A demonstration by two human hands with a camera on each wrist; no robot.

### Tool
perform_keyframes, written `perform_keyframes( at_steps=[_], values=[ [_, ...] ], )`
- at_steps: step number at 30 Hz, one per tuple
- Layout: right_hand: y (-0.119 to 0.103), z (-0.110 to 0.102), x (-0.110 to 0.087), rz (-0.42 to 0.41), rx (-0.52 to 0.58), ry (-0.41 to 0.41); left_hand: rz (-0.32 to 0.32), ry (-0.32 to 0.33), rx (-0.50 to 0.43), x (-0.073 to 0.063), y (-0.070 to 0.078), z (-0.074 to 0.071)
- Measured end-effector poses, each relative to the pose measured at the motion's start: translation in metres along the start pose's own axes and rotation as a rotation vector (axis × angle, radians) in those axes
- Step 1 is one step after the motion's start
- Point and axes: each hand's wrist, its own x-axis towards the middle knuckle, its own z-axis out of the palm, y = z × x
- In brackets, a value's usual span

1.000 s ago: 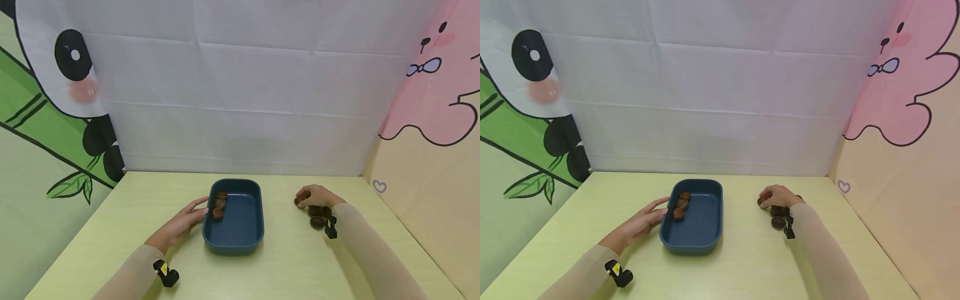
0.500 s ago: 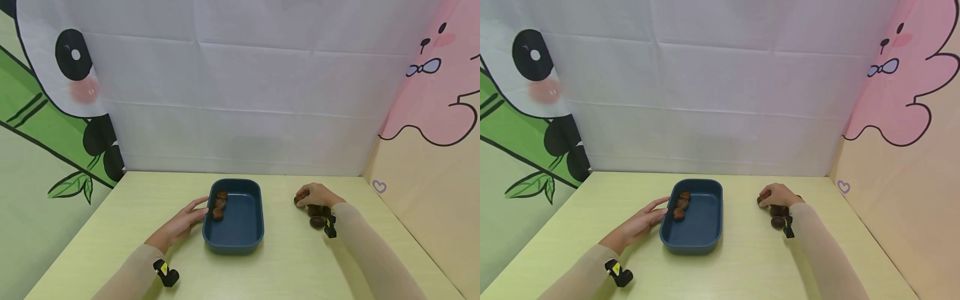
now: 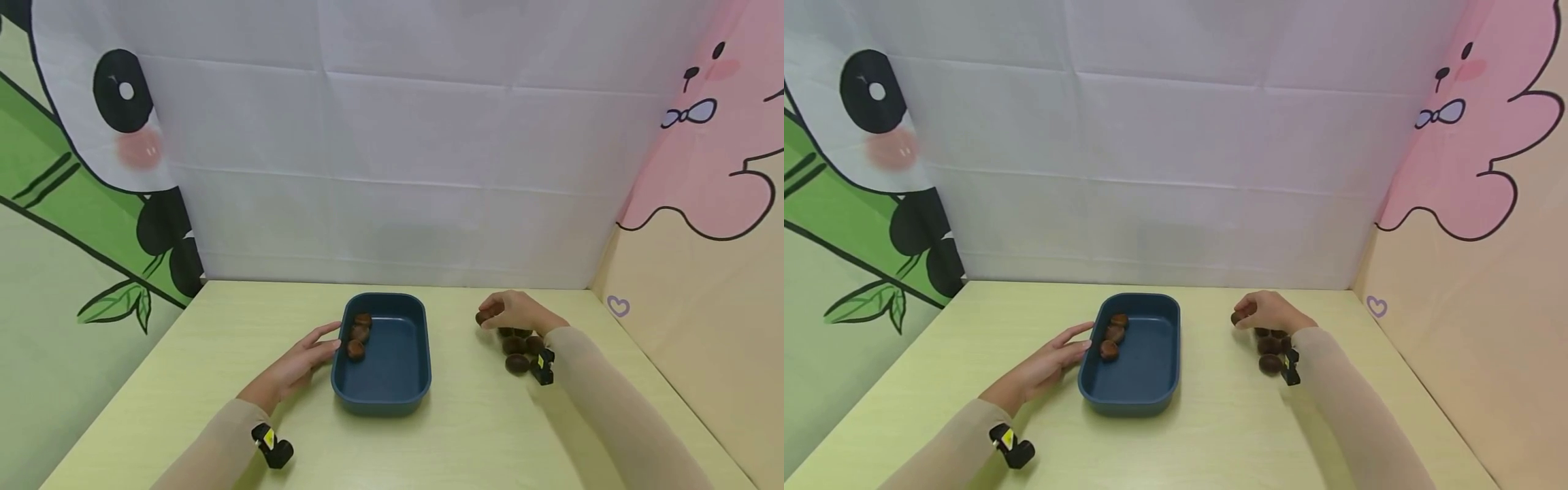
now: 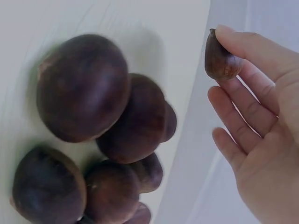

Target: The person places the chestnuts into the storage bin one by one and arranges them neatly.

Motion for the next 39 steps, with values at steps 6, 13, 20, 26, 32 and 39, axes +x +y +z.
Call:
perform_keyframes(
  at_steps=[6, 13, 20, 26, 32, 39],
  values=[
    [-0.021, 0.0, -0.003, -0.086, -0.002, -0.009, -0.002, 0.0, -0.002, 0.0, 0.0, 0.0],
    [-0.044, 0.006, -0.002, -0.172, 0.002, -0.013, -0.004, -0.002, -0.001, -0.001, 0.002, 0.001],
    [-0.074, 0.018, 0.001, -0.263, 0.048, -0.033, 0.007, -0.015, 0.009, -0.001, 0.003, -0.001],
    [-0.099, 0.039, 0.005, -0.366, 0.081, -0.072, 0.023, -0.038, 0.011, -0.003, 0.003, -0.001],
    [-0.116, 0.069, 0.012, -0.419, 0.068, -0.103, 0.029, -0.035, 0.003, -0.002, 0.003, 0.001],
    [-0.131, 0.103, 0.023, -0.464, 0.118, -0.157, 0.017, -0.013, 0.002, 0.0, 0.002, 0.001]
  ],
)
